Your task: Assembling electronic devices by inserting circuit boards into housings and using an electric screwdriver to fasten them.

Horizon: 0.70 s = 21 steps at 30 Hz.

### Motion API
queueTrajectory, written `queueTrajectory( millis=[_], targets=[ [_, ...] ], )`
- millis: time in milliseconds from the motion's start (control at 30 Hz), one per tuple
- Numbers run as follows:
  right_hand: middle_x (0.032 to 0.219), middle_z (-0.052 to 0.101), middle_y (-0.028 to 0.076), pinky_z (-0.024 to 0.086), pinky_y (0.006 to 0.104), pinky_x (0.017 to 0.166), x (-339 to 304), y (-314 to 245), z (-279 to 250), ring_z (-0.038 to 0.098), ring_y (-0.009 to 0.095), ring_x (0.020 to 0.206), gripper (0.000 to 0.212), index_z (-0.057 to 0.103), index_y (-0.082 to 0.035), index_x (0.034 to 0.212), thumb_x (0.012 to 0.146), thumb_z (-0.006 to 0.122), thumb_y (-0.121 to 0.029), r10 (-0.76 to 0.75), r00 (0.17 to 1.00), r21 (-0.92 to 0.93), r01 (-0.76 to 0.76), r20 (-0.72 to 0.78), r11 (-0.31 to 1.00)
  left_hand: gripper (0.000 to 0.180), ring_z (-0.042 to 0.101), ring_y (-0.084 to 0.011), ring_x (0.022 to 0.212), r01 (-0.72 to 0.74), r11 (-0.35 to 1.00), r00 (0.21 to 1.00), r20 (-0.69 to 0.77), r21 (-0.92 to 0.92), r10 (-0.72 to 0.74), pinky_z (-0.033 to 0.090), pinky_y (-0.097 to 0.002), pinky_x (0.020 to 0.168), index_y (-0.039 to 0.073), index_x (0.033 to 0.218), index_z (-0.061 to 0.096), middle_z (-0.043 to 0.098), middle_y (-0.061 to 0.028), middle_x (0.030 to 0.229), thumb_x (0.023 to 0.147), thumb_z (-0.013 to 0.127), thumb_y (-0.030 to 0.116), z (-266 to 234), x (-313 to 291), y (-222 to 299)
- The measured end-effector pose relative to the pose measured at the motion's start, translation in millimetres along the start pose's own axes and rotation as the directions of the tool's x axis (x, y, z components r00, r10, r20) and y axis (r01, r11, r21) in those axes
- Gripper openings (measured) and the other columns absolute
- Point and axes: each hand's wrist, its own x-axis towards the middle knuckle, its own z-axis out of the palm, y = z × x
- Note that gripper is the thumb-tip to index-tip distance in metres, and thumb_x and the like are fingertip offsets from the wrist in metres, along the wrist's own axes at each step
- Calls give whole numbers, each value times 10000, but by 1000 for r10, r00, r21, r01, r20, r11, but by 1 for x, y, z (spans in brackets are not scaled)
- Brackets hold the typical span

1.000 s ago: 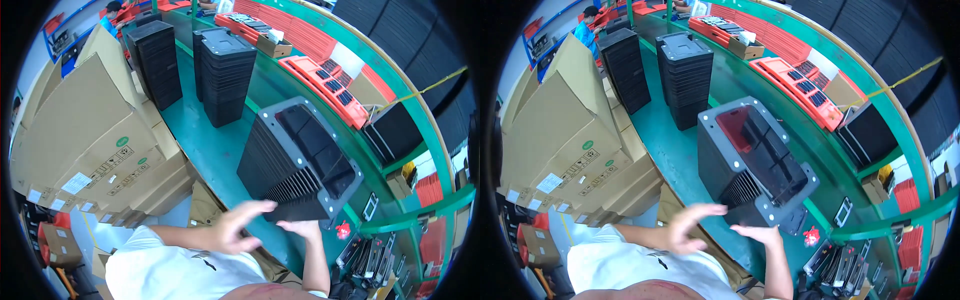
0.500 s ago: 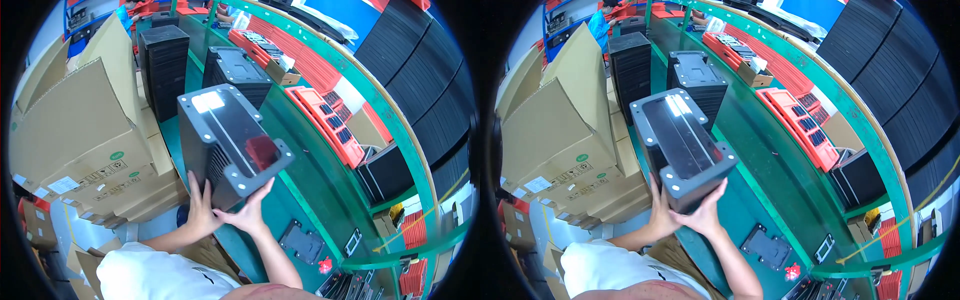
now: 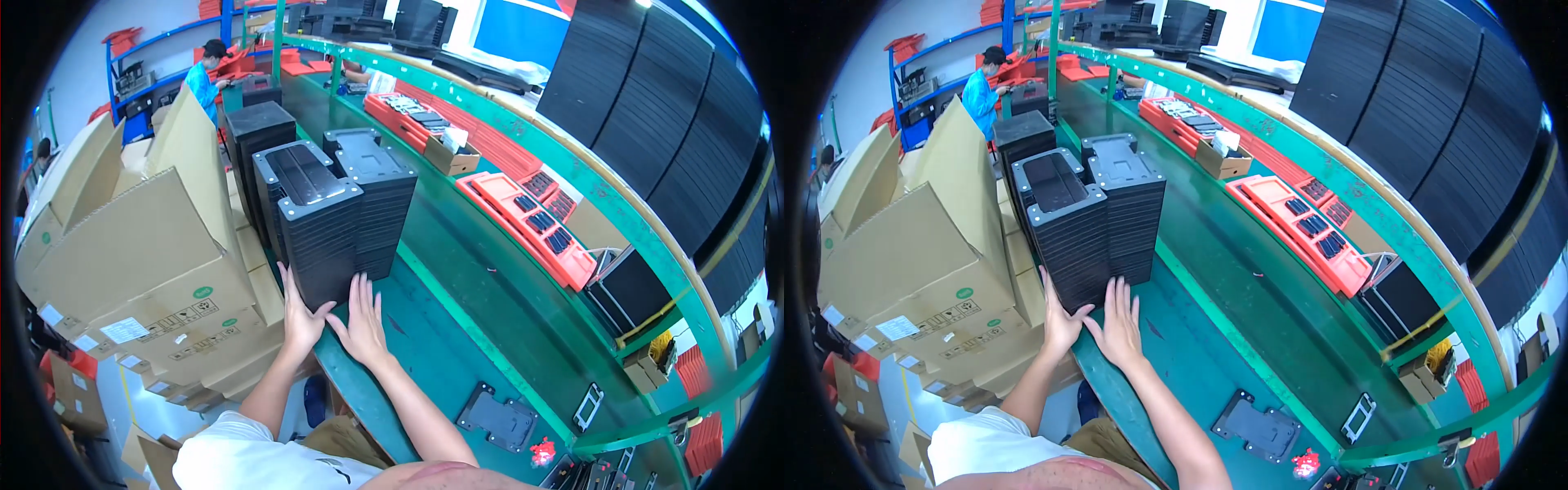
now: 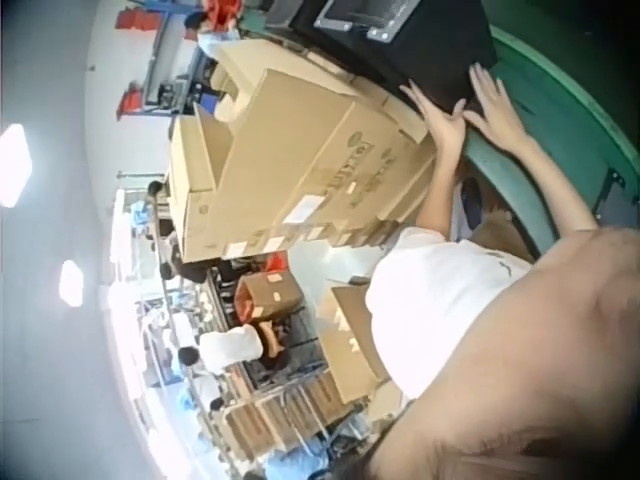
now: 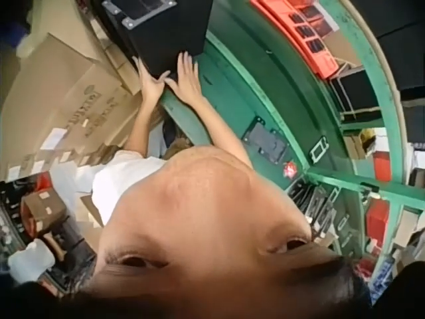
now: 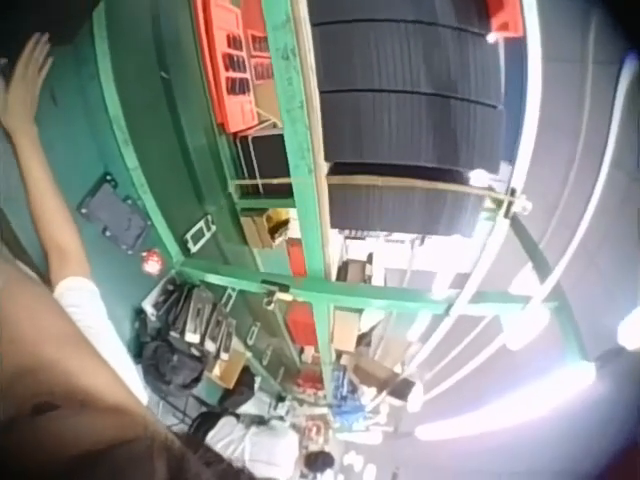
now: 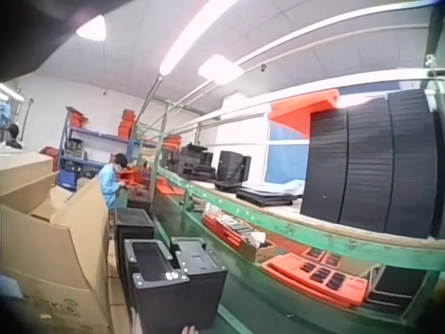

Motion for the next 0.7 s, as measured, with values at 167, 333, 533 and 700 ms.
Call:
queueTrajectory(
  millis=[167, 333, 533, 700],
  targets=[
    [1462, 504, 284, 428, 456, 1126, -37, 19, -3, 526, 431, 1343, 539, 504, 21, 1437, 1007, 644, -272, 106, 992, 273, -120, 64, 954, 1160, 376, -411, 1494, 12, 996, 997, -72, 86, -6, 378, -431, 1197, -12, 1633, 110, 306, -316, 1627, 777, 883, 111, 7, 14, -37],
    [1230, 662, 219, 538, 410, 965, -46, 22, -18, 675, 365, 1120, 291, 656, -2, 1236, 1002, 628, -172, 158, 987, 524, -155, 40, 838, 1115, 379, -411, 1490, 74, 977, 994, -97, 198, -55, 372, -437, 1201, -31, 1624, 132, 313, -330, 1614, 801, 868, 122, 3, 26, -19],
    [1081, 723, 178, 553, 370, 890, -43, 26, -9, 715, 293, 1016, 181, 720, 3, 1103, 980, 634, -100, 90, 996, 512, -74, -8, 856, 822, 383, -461, 1466, -45, 842, 999, 36, 538, 31, 372, -486, 1189, -30, 1577, 289, 354, -327, 1582, 918, 726, 190, -33, 33, 70],
    [1050, 721, 186, 556, 390, 875, -44, 35, -10, 710, 334, 976, 160, 714, 8, 1060, 969, 626, -89, 121, 992, 505, -82, -45, 859, 515, 568, -431, 1295, -519, 793, 832, -21, 319, 554, 466, -448, 1093, 34, 1362, 590, 593, -271, 1348, 952, 681, 332, -35, 112, 267]
  ],
)
